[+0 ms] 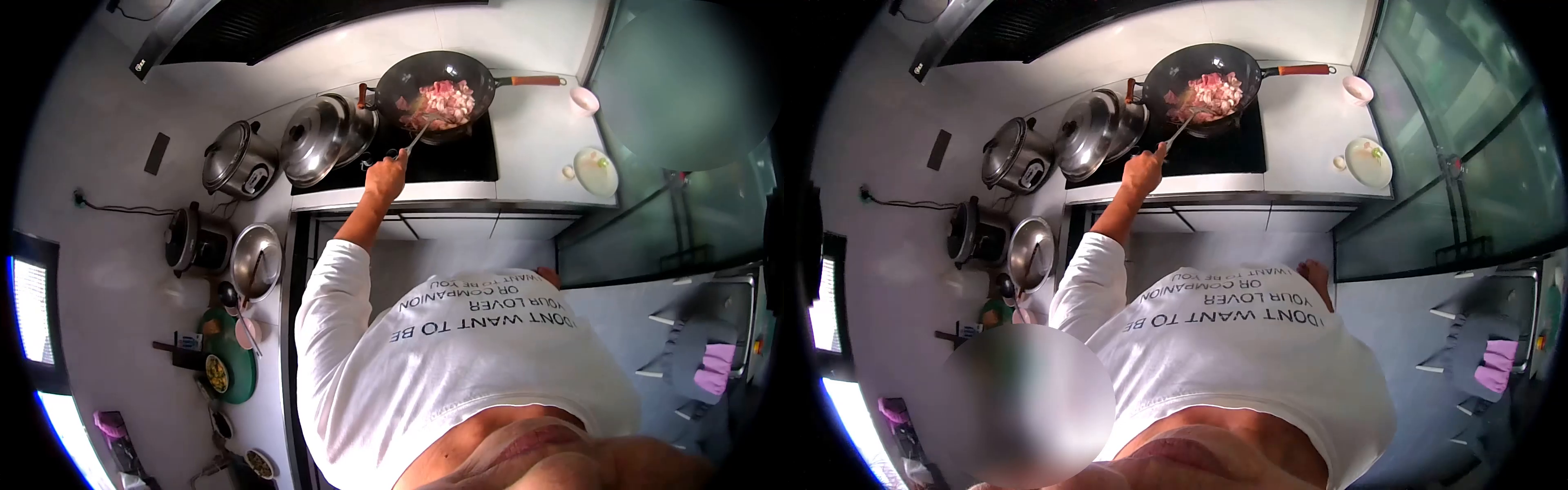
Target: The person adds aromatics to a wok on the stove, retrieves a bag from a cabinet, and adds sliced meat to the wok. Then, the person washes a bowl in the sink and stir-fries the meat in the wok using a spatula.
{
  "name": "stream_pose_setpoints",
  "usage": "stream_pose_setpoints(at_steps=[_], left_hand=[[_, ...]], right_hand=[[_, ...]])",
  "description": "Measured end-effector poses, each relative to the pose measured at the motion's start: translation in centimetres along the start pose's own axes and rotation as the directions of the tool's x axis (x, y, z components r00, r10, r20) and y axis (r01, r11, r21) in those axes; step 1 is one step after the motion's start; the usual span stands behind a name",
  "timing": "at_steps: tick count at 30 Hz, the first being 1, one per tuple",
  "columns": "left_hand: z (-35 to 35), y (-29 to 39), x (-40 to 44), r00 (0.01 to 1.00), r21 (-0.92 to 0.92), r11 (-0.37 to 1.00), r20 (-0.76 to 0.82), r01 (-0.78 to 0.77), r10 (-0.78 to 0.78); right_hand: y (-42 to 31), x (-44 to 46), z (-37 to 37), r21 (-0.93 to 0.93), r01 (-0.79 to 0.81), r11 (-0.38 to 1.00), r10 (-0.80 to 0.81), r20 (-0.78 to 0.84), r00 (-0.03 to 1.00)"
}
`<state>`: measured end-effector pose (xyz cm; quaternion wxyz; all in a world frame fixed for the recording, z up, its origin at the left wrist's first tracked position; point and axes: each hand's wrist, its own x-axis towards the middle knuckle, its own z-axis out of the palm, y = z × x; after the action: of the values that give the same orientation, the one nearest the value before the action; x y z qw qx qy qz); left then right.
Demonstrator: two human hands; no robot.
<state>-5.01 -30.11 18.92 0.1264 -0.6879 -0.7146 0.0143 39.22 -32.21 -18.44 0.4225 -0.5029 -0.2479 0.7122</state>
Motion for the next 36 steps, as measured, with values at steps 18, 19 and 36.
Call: stream_pose_setpoints(at_steps=[18, 19, 36], left_hand=[[4.8, 3.6, 2.6, 0.942, -0.669, 0.742, -0.278, -0.049, -0.189], [3.5, 4.9, 2.8, 0.955, -0.663, 0.747, -0.191, 0.044, -0.225], [3.5, -5.1, 8.3, 0.983, -0.339, 0.922, 0.059, 0.186, -0.177]], right_hand=[[-10.3, 1.2, -4.1, -0.114, -0.086, 0.99, 0.085, -0.015, 0.996], [-10.3, 1.2, -4.9, -0.106, -0.106, 0.989, 0.103, -0.032, 0.994], [-5.5, -1.7, 6.4, 0.009, -0.033, 0.999, 0.034, -0.187, 0.982]])
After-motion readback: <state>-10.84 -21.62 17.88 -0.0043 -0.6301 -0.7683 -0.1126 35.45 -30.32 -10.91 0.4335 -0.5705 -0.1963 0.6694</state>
